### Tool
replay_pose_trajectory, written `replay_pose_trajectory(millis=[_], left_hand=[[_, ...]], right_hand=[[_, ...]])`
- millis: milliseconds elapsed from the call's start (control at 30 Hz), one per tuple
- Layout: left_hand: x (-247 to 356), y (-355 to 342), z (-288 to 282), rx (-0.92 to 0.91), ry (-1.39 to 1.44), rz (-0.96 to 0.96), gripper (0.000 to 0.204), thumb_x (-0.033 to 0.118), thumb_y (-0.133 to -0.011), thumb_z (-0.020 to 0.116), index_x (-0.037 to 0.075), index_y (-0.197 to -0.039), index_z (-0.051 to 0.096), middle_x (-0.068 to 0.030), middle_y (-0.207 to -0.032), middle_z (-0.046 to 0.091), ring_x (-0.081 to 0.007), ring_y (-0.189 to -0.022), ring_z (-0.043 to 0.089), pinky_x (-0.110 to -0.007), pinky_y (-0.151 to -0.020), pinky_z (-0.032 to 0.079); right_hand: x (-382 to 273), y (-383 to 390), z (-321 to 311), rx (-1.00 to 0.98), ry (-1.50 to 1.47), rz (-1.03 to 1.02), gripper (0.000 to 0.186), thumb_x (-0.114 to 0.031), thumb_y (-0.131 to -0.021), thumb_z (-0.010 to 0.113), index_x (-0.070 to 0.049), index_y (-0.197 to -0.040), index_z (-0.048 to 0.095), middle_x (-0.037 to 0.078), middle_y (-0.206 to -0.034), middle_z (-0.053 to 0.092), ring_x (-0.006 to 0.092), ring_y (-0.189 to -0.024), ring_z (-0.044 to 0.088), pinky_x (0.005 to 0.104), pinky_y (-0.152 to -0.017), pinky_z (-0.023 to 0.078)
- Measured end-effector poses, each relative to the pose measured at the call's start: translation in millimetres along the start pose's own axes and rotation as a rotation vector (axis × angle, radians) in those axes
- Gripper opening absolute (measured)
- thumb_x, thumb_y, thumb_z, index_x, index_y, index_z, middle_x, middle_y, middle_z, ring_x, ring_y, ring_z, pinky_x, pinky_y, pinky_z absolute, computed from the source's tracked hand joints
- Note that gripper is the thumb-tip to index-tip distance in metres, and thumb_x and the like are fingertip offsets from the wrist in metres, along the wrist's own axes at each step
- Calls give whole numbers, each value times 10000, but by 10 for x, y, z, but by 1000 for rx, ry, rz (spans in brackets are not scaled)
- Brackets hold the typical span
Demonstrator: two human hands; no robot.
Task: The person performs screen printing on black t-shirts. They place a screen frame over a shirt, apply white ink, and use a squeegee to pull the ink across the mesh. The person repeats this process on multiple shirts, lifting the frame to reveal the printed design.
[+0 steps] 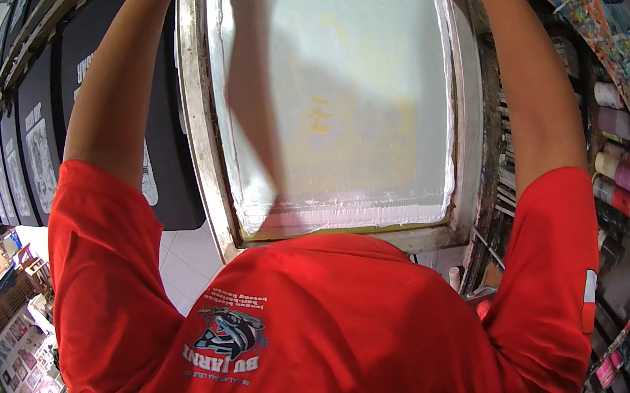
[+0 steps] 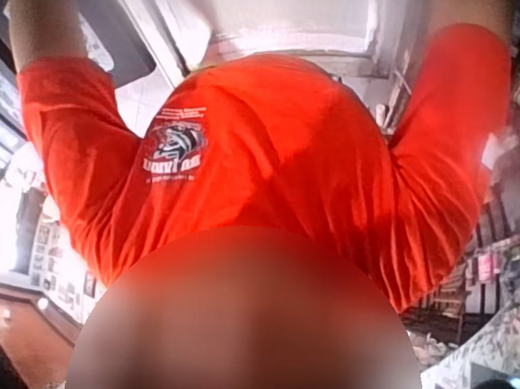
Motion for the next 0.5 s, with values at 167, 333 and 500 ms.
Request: replay_pose_trajectory(millis=[167,333,500], left_hand=[[58,-17,-11,-9,12,-3,357,257,-687,716,80,-997,722,-219,-935,684,-378,-900,659,-441,-808,528],[42,1,-31,-2,13,-4,363,255,-686,717,80,-1004,721,-213,-937,687,-378,-902,659,-441,-804,527],[45,-5,-16,-27,-9,-47,382,243,-683,713,78,-1028,716,-209,-956,689,-371,-922,659,-439,-814,527]], right_hand=[[75,20,29,-63,56,35,279,-202,-622,702,-72,-866,735,238,-790,669,395,-781,669,466,-726,536],[-7,43,-60,-11,-54,-3,291,-188,-622,700,-61,-882,730,243,-813,671,389,-804,669,461,-741,534],[-12,41,-44,-24,-10,11,307,-192,-625,703,-65,-902,730,235,-836,676,382,-822,668,461,-749,531]])
Point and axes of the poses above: each hand's wrist, its own y-axis away from the middle knuckle, its own z-axis out of the palm, x = y × z, the point moved 7 cm from there along -y, towards the middle knuckle
